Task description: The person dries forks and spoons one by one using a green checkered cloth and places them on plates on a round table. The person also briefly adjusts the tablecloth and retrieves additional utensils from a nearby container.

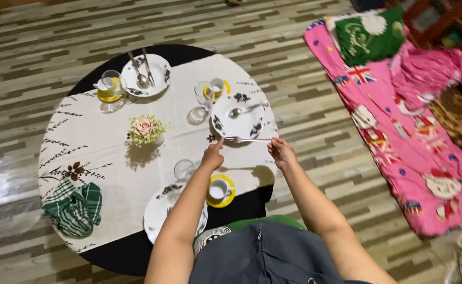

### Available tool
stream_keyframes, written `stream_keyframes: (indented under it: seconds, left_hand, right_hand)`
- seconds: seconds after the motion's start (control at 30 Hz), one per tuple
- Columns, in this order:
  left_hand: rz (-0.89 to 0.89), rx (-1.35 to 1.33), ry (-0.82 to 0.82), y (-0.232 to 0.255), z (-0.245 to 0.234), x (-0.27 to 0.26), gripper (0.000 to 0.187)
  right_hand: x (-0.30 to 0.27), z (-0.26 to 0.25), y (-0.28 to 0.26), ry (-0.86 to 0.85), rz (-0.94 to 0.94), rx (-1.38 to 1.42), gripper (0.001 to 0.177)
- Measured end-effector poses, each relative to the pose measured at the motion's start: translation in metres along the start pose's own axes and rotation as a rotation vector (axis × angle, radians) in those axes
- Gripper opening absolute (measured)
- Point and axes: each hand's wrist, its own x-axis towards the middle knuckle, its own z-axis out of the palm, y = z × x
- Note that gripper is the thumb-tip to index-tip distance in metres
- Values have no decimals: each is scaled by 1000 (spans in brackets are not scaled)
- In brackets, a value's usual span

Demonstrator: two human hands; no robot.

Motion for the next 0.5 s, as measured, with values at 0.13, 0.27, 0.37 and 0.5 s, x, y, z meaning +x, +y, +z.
stream_keyframes:
  seconds: [0.13,0.27,0.37,0.5]
  left_hand:
    - [-69,10,14,5,11,43,87]
    - [-130,-29,8,13,28,64,84]
    - [-154,-34,1,32,32,71,83]
    - [-182,-29,-5,36,49,80,82]
  right_hand:
    - [58,8,-15,-21,34,-33,16]
    - [98,0,-18,-12,63,-43,22]
    - [105,6,-30,-24,72,-62,21]
    - [134,3,-21,-61,85,-92,21]
